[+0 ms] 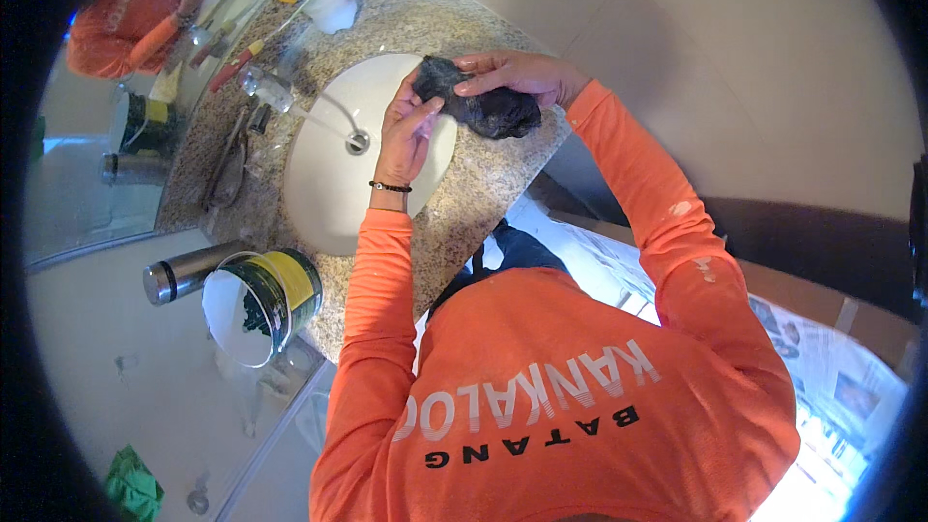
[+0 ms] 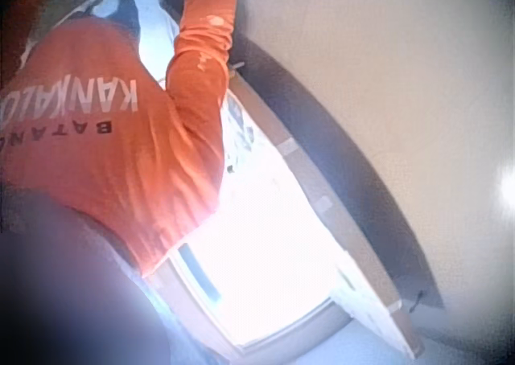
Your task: The person rinses a paint bucket at a bathroom sink, wrings out a dark cloth, and then moves to a room covered with blue tarps. They open a paint can, stir the contents with a stick, and pour paint into a smaller container.
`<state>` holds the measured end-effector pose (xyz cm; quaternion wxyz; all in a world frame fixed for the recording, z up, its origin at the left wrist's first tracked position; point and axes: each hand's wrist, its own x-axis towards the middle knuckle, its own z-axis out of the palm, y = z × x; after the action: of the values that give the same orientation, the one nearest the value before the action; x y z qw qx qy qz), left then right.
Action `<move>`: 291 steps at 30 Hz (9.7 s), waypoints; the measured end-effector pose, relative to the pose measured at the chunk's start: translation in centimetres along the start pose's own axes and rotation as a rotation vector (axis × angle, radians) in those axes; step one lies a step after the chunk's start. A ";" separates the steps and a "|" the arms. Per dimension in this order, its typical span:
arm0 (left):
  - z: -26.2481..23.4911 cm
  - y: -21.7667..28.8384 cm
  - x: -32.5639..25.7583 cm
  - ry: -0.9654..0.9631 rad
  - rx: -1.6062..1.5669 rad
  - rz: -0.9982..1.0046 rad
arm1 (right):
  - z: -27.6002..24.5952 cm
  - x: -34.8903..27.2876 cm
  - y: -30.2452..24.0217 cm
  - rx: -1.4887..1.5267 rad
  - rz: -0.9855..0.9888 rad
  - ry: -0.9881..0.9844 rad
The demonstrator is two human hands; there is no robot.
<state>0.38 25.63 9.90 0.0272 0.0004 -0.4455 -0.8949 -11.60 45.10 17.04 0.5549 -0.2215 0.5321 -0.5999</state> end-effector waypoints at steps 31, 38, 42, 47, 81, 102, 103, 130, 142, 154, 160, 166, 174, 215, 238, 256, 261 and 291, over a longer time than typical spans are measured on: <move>-11.3 9.3 1.0 1.215 1.999 0.558 | 15.0 -1.8 6.9 -1.449 -0.563 0.724; 1.0 12.1 -9.1 0.620 1.458 0.842 | 19.4 0.6 2.1 -1.002 -0.606 0.660; -5.9 3.2 -9.6 0.600 0.893 0.157 | 17.5 4.7 8.5 -1.891 -0.647 0.934; -5.2 3.8 -14.7 0.252 -0.206 -0.043 | 23.5 1.5 8.3 -0.721 -0.380 0.731; 10.2 -33.4 -31.9 -0.850 2.152 -0.189 | 56.5 -57.8 53.1 -0.500 0.772 2.526; 93.3 -94.2 -82.5 -2.415 0.489 -0.131 | 54.6 -69.2 74.0 1.364 0.837 2.912; 97.7 -94.8 -85.4 -2.433 0.374 -0.071 | 53.9 -67.9 74.6 1.739 0.547 2.716; 152.1 -128.9 -134.0 -2.026 0.657 0.191 | 77.0 -176.9 114.2 1.325 0.094 3.139; 204.6 -127.4 -171.1 -1.628 -0.404 -2.199 | 83.5 -204.8 125.9 1.760 -0.258 3.382; 223.0 -160.0 -180.0 -0.806 -0.402 -1.764 | 89.6 -275.7 138.4 0.647 0.202 2.929; 243.7 -162.0 -196.1 -0.781 -0.725 -1.885 | 75.8 -307.0 136.6 -0.304 -0.156 2.644; 265.2 -172.0 -211.1 -1.188 -0.775 -1.917 | 69.3 -339.6 142.7 -0.977 0.242 3.131; 285.7 -178.4 -235.5 -1.045 -0.647 -2.421 | 81.3 -366.0 151.5 -0.271 -1.524 3.120; 367.8 -279.0 -360.3 -2.475 0.460 -0.354 | 129.9 -432.2 251.0 3.225 -0.187 2.079; 401.5 -327.3 -421.3 -2.556 1.051 -0.208 | 183.5 -539.2 299.5 1.390 0.851 3.263; 424.2 -346.8 -472.7 -2.994 0.993 0.423 | 192.2 -579.0 337.0 1.617 0.623 2.561; 415.3 -356.1 -478.4 -3.278 1.170 0.582 | 187.3 -583.6 346.0 1.673 0.450 2.598; 409.6 -364.8 -474.8 -3.458 1.220 0.402 | 181.9 -585.4 358.6 1.331 0.651 2.458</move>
<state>446.66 594.97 -45.09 0.3157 0.8458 0.1893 -0.3862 465.86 566.72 -48.82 -0.1399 0.8537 0.3168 -0.3889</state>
